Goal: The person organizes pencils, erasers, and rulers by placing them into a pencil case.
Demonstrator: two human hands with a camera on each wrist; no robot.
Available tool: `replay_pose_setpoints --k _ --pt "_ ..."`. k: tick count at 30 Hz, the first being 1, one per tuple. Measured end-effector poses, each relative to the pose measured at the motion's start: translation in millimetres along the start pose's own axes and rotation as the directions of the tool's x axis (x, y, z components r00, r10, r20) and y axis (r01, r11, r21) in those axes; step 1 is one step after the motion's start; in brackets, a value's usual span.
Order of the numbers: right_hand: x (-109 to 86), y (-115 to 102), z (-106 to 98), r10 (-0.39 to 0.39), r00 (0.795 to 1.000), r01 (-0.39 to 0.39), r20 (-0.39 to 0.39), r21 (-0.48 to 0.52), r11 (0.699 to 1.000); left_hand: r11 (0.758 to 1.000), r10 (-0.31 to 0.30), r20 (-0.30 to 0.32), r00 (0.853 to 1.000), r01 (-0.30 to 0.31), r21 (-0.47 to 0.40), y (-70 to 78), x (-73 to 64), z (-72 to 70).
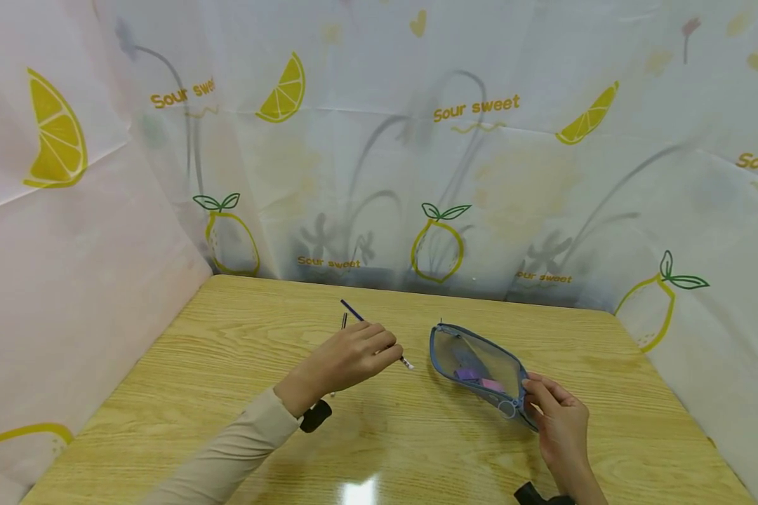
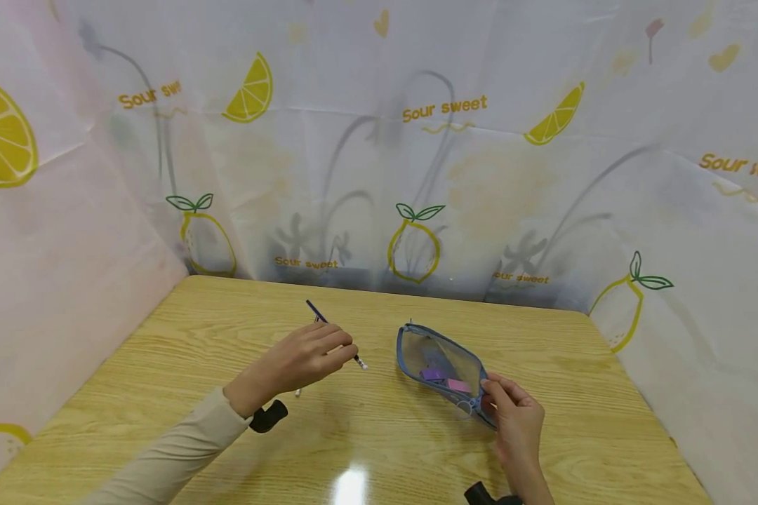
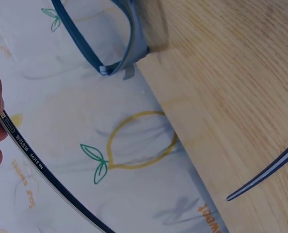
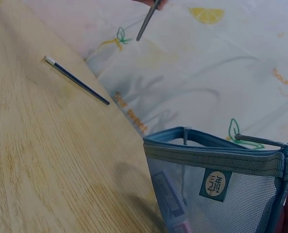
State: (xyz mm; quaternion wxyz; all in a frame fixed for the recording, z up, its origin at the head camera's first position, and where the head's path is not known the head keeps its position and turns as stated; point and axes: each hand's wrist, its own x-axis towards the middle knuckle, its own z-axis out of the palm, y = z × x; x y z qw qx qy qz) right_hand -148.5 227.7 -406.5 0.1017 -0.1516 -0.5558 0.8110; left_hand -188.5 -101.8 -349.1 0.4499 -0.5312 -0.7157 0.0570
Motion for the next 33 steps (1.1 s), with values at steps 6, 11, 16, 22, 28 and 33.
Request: replay_pose_setpoints --k 6,11,16,22,28,33 --pt "-0.4 -1 0 0.003 1.0 -0.003 -0.001 0.0 1.0 0.999 -0.017 -0.011 1.0 0.016 -0.041 2.4 2.5 0.9" --pt "-0.8 -1 1 -0.001 1.0 0.001 0.0 -0.004 1.0 0.997 -0.024 -0.02 1.0 0.022 -0.077 4.7 3.1 2.1" --pt "-1.0 0 0 -0.007 1.0 0.007 0.003 -0.001 1.0 0.996 -0.017 -0.052 0.998 0.012 -0.087 6.6 5.0 4.6" --pt "-0.9 1 0 -0.026 1.0 0.026 0.009 0.006 1.0 0.993 -0.016 -0.066 0.998 0.008 -0.114 8.0 5.8 6.8" --pt "-0.8 1 0 -0.042 0.999 0.041 0.01 0.016 0.999 0.989 -0.021 -0.059 0.998 0.012 -0.149 10.0 5.7 7.2" --pt "-0.6 2 0 -0.045 0.999 0.045 0.011 0.013 0.999 0.984 -0.023 -0.076 0.997 0.01 -0.176 11.9 7.1 8.6"
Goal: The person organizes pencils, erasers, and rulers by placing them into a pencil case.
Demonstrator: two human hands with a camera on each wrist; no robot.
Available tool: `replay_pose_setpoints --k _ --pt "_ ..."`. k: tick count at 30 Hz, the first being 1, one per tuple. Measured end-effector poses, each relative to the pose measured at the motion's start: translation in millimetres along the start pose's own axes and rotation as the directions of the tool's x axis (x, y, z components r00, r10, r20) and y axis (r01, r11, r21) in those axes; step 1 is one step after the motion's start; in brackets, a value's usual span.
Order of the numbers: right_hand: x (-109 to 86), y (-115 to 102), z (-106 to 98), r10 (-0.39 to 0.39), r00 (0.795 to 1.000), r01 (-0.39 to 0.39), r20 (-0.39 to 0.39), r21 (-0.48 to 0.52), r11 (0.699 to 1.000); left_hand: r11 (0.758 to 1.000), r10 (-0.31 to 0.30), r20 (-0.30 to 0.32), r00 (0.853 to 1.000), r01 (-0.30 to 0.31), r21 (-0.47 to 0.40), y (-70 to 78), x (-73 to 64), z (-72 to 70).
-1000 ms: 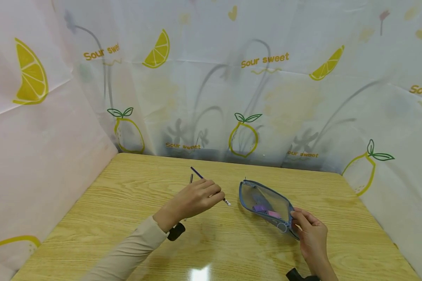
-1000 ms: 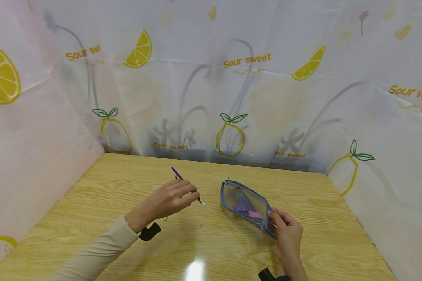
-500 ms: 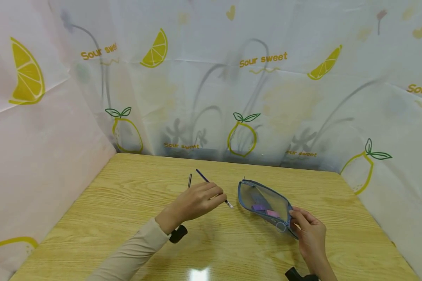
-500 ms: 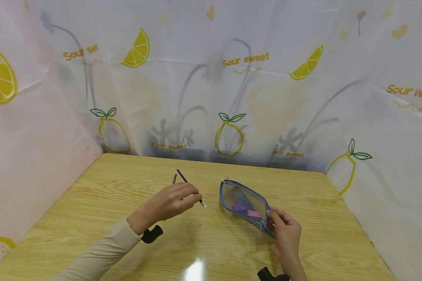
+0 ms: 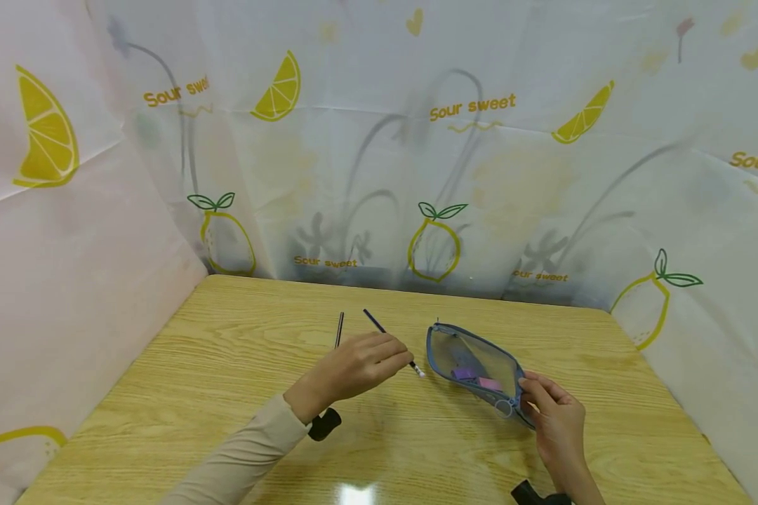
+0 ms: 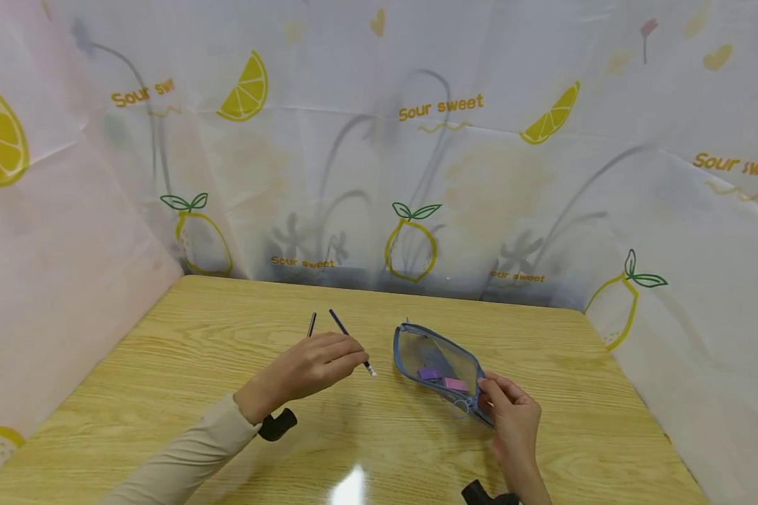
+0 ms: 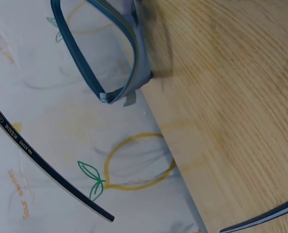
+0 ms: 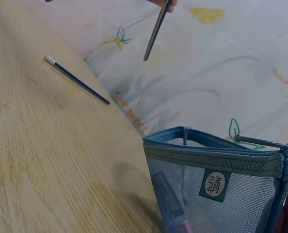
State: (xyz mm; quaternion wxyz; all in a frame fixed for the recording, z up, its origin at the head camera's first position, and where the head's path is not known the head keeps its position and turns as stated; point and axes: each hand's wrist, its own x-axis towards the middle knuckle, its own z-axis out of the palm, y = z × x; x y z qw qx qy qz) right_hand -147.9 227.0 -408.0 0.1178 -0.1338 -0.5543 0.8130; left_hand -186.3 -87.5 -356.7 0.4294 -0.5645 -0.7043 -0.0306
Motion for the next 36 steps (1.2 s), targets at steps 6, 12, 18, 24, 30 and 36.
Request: replay_pose_setpoints --k 6,12,18,24,30,36 --pt "-0.7 0 -1 0.018 1.0 -0.018 0.011 0.013 1.0 1.0 0.017 -0.031 0.999 -0.018 -0.025 1.8 3.7 4.9" --pt "-1.0 0 -2 0.035 0.999 -0.035 0.012 0.011 0.999 0.999 0.025 -0.054 0.998 -0.027 -0.037 3.5 6.9 8.5" --pt "-0.9 0 -2 0.049 0.999 -0.049 0.008 0.0 0.999 0.997 0.03 -0.08 0.996 -0.035 -0.062 5.6 9.8 11.7" --pt "-0.9 0 -1 0.045 0.999 -0.045 0.007 0.0 0.999 0.996 0.035 -0.094 0.995 -0.042 -0.077 8.2 15.0 14.0" --pt "-0.6 1 0 0.039 0.999 -0.039 0.021 0.001 0.999 0.996 0.041 -0.09 0.995 -0.048 -0.079 9.1 15.7 16.2" --pt "-0.2 2 -2 0.033 0.999 -0.033 0.033 0.002 0.999 0.992 0.039 -0.11 0.993 -0.051 -0.113 10.9 19.4 21.9"
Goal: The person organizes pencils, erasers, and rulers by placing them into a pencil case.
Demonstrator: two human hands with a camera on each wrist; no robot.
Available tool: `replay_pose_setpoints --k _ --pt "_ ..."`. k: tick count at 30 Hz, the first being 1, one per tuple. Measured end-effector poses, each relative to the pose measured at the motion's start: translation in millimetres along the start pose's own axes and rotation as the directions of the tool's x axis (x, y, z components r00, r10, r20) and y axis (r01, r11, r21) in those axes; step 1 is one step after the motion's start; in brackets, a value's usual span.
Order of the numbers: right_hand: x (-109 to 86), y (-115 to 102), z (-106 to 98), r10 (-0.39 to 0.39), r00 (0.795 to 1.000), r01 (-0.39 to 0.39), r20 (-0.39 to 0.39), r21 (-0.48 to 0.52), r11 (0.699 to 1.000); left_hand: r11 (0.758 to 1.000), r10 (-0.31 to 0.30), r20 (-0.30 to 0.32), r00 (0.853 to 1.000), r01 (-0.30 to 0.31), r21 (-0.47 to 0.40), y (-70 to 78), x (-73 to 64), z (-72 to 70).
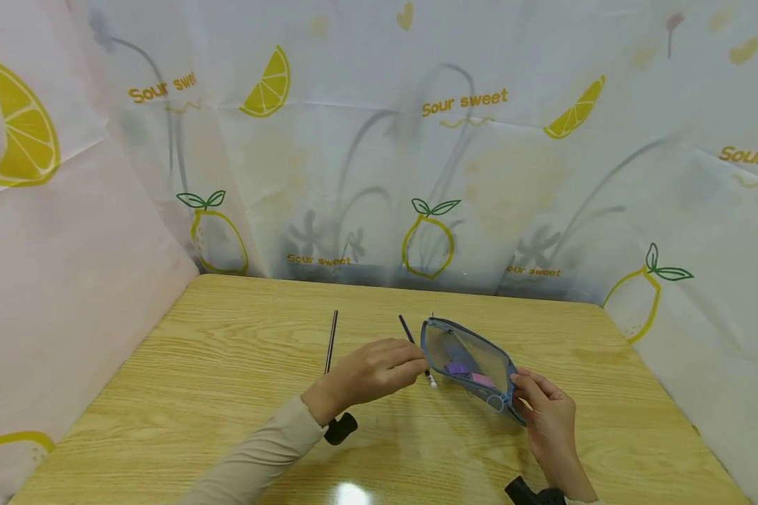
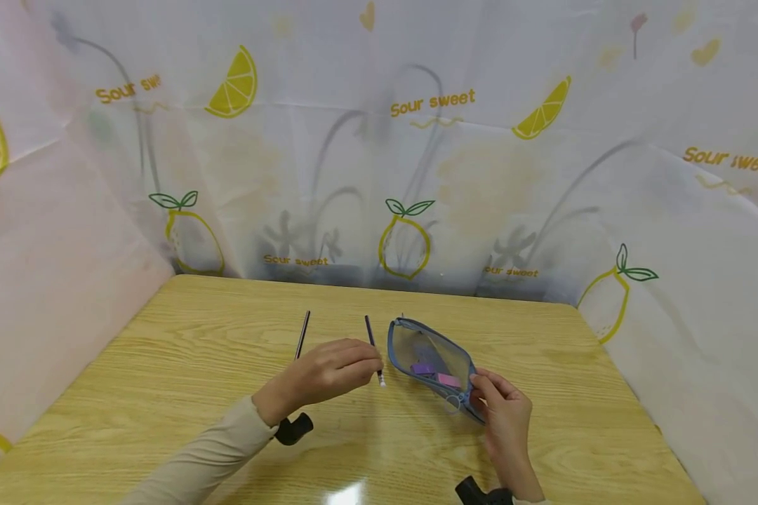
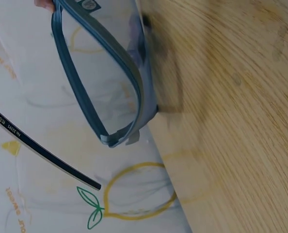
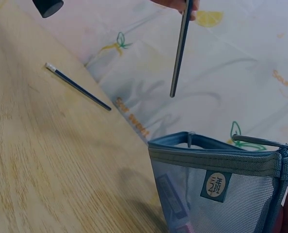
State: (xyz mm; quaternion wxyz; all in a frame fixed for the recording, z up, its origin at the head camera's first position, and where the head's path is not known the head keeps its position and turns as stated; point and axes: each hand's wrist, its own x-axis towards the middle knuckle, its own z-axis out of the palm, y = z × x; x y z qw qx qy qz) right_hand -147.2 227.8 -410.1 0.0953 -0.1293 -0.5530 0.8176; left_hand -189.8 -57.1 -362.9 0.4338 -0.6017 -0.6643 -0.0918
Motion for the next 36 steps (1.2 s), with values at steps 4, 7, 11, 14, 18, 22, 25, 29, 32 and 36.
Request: replay_pose_setpoints --k 4,7,11,14,18,22,25,29,32,36 --pt "-0.6 0 -1 -0.003 1.0 0.003 0.013 0.012 1.0 1.0 -0.002 -0.003 1.0 0.002 -0.015 1.1 2.1 2.7" --pt "-0.9 -1 0 -0.003 1.0 0.003 0.015 0.015 1.0 1.0 -0.002 -0.002 1.0 0.002 -0.027 1.7 3.2 4.3" --pt "-1.0 -1 1 0.002 1.0 -0.003 0.005 0.008 1.0 0.999 -0.003 -0.008 1.0 0.002 -0.036 2.5 4.7 6.2" --pt "-0.8 -2 2 0.005 1.0 -0.005 -0.002 0.003 1.0 0.999 -0.004 -0.016 1.0 0.003 -0.036 2.9 5.6 8.3" --pt "-0.2 -2 3 -0.01 1.0 0.01 0.004 0.006 1.0 0.999 0.006 -0.03 1.0 -0.008 -0.046 3.5 7.5 11.4" --pt "-0.1 -1 3 -0.027 1.0 0.026 0.009 0.018 0.999 0.998 0.018 -0.047 0.999 -0.021 -0.064 4.6 9.1 15.0" --pt "0.1 -1 2 -0.034 0.999 0.034 0.002 0.028 0.999 0.996 0.024 -0.06 0.998 -0.029 -0.081 5.5 10.1 18.1" --pt "0.6 0 2 -0.045 0.999 0.046 -0.009 0.032 0.998 0.994 0.045 -0.086 0.995 -0.053 -0.092 6.5 11.6 21.5" --pt "0.7 1 3 -0.044 0.999 0.044 -0.014 0.027 0.999 0.993 0.047 -0.094 0.994 -0.057 -0.104 7.4 12.1 24.9" --pt "0.2 1 3 -0.029 0.999 0.03 -0.02 0.023 0.999 0.993 0.035 -0.084 0.996 -0.045 -0.113 8.4 11.8 29.9"
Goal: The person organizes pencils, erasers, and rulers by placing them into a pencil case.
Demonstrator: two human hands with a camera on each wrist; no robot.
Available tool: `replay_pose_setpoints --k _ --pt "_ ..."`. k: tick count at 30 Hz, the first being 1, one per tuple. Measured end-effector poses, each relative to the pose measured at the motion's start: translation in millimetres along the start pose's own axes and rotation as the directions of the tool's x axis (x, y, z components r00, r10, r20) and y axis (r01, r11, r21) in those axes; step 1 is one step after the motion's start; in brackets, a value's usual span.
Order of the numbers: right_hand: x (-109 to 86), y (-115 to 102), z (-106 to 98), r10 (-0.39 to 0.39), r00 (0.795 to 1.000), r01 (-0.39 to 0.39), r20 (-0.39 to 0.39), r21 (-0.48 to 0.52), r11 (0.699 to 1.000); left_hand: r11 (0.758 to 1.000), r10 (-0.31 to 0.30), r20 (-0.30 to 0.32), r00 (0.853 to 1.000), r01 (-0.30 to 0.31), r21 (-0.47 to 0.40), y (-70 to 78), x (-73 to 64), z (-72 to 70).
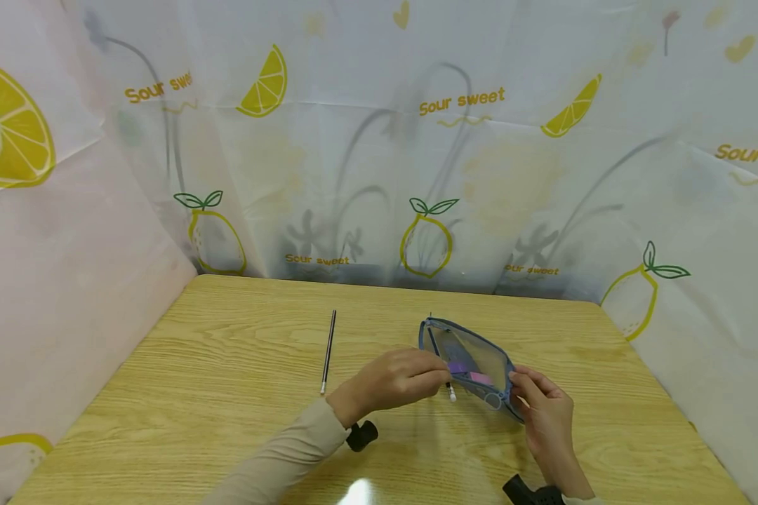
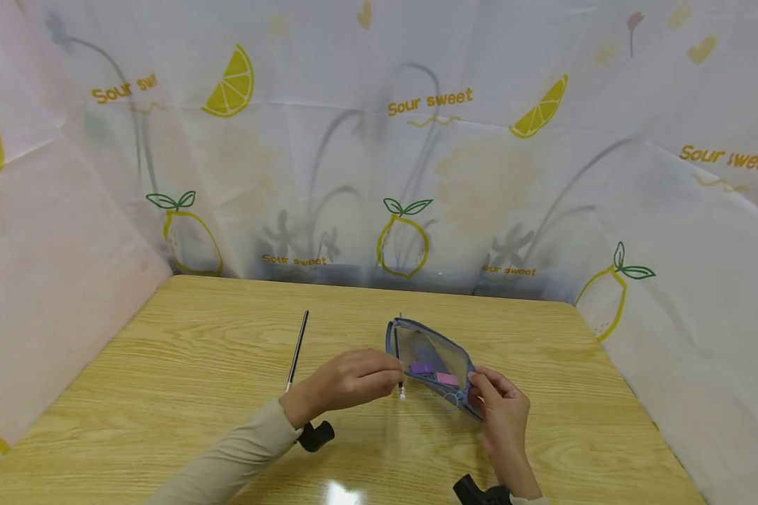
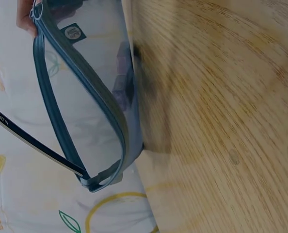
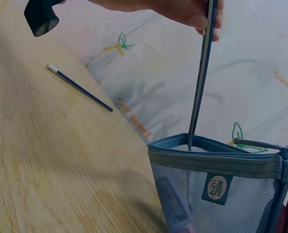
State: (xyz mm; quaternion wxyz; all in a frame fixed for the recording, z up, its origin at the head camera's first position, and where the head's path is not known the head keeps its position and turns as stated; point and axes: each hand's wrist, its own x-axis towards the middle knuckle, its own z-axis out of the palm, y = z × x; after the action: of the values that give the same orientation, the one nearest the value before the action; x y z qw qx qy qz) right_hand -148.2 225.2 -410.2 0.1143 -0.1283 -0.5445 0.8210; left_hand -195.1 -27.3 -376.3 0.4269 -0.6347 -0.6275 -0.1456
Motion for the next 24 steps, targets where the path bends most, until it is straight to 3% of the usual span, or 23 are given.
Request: replay_pose_setpoints --k 17,24 --pt "-2.5 -1 1 0.026 1.0 -0.026 -0.002 -0.013 1.0 0.998 -0.066 0.071 0.995 0.067 -0.012 -2.5 -1.7 18.7" --pt "-2.3 -2 1 0.024 1.0 -0.024 0.001 -0.015 1.0 0.998 -0.064 0.122 0.99 0.063 0.01 -4.1 0.3 22.3"
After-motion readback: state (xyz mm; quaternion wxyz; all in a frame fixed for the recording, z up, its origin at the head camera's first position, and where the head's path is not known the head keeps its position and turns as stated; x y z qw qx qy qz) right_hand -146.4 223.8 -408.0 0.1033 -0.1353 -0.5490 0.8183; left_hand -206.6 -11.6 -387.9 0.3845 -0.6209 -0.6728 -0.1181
